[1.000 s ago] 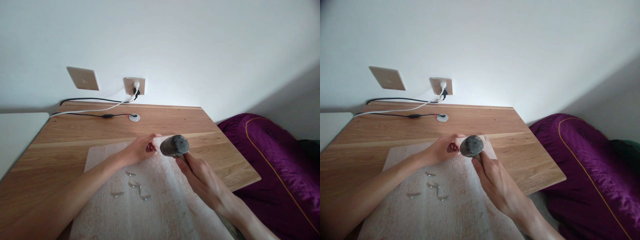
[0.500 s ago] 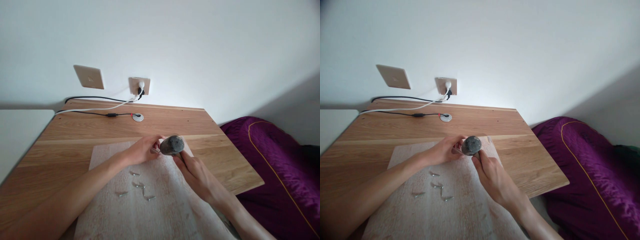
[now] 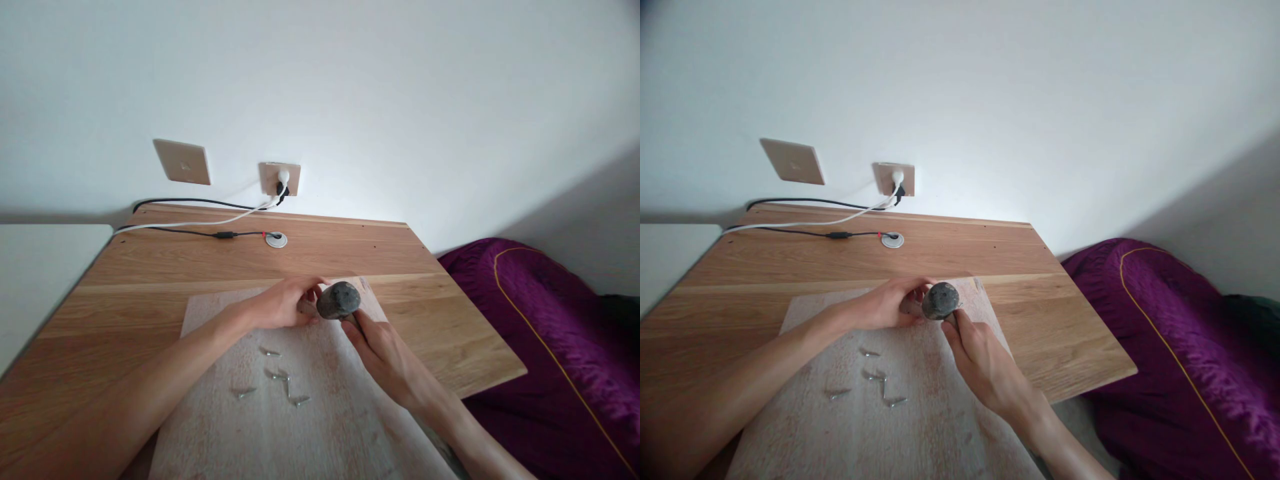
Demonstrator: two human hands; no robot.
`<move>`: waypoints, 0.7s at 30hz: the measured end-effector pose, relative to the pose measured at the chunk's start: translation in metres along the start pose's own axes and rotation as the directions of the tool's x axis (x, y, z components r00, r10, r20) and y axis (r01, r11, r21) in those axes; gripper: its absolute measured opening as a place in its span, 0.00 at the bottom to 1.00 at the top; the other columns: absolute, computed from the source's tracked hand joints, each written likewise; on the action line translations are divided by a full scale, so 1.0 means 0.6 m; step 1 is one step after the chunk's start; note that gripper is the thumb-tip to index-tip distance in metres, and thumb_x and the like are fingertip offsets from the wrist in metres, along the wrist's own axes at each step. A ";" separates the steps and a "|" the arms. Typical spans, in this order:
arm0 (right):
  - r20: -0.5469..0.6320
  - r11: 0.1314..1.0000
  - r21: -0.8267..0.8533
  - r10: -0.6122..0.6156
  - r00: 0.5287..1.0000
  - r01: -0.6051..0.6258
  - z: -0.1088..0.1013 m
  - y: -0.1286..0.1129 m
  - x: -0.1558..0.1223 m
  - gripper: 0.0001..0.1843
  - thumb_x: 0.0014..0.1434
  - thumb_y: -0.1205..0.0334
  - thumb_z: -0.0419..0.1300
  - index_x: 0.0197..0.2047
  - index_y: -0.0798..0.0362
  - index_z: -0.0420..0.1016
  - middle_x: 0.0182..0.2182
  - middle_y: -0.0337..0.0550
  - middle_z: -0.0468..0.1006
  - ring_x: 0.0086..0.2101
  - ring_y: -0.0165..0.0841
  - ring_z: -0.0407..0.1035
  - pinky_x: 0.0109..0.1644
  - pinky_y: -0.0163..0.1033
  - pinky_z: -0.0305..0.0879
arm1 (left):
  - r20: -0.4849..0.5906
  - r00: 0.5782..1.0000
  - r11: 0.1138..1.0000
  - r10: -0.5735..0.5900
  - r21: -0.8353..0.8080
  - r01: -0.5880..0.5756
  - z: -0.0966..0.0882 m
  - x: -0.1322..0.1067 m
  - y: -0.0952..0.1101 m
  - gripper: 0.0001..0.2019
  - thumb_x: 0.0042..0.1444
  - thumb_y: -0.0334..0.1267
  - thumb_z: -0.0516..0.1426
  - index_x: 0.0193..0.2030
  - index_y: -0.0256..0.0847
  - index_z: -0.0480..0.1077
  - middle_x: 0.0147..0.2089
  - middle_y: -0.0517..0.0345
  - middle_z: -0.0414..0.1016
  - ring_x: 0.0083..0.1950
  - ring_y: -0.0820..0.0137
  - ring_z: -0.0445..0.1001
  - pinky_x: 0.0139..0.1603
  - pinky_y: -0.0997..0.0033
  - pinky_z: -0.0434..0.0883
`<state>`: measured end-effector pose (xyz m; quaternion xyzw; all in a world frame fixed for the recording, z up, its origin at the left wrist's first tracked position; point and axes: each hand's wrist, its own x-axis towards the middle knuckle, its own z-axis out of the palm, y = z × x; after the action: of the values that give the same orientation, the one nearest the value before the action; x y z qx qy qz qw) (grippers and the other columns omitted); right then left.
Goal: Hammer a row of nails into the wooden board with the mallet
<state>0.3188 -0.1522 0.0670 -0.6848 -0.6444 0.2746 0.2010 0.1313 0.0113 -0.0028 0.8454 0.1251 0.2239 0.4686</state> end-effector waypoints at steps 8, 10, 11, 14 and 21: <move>-0.079 0.999 -0.005 -0.052 0.996 0.052 -0.011 -0.014 -0.013 0.16 0.78 0.51 0.48 0.37 0.45 0.64 0.27 0.38 0.76 0.28 0.36 0.71 0.34 0.41 0.61 | -0.048 0.998 0.997 0.039 -0.072 -0.043 -0.002 0.000 -0.023 0.29 0.54 0.22 0.55 0.63 0.42 0.69 0.47 0.56 0.81 0.43 0.70 0.78 0.46 0.68 0.74; -0.034 0.999 0.009 -0.034 0.999 0.034 0.001 -0.009 -0.008 0.13 0.77 0.53 0.48 0.41 0.46 0.68 0.29 0.40 0.78 0.30 0.39 0.74 0.36 0.42 0.62 | -0.082 0.996 0.997 0.035 -0.070 -0.041 0.000 0.001 -0.025 0.27 0.55 0.21 0.55 0.61 0.41 0.70 0.45 0.56 0.81 0.43 0.69 0.79 0.47 0.67 0.75; -0.034 1.000 0.013 -0.022 0.999 0.022 0.007 -0.006 -0.008 0.12 0.76 0.54 0.48 0.43 0.46 0.68 0.29 0.40 0.78 0.30 0.39 0.74 0.36 0.42 0.62 | -0.099 0.995 0.997 0.032 -0.067 -0.038 0.001 0.001 -0.026 0.27 0.54 0.21 0.54 0.60 0.40 0.71 0.45 0.56 0.81 0.43 0.69 0.79 0.48 0.67 0.75; -0.091 1.000 0.023 0.003 0.996 -0.001 0.012 0.005 -0.020 0.16 0.77 0.51 0.48 0.39 0.45 0.67 0.25 0.37 0.73 0.26 0.37 0.70 0.33 0.41 0.61 | -0.117 0.993 0.998 0.033 -0.056 -0.039 0.002 0.001 -0.025 0.25 0.55 0.20 0.55 0.58 0.41 0.71 0.44 0.58 0.81 0.42 0.70 0.80 0.47 0.68 0.75; -0.073 0.993 0.048 0.108 0.991 -0.105 0.015 0.040 -0.074 0.21 0.78 0.44 0.46 0.39 0.46 0.69 0.28 0.39 0.78 0.29 0.37 0.74 0.35 0.40 0.66 | -0.089 0.996 1.000 -0.022 -0.015 0.021 -0.006 0.002 -0.010 0.13 0.62 0.28 0.59 0.54 0.40 0.72 0.43 0.56 0.82 0.41 0.70 0.80 0.45 0.70 0.74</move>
<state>0.3308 -0.1994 0.0499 -0.7234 -0.5929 0.2729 0.2252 0.1306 0.0177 -0.0057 0.8299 0.1533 0.2573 0.4707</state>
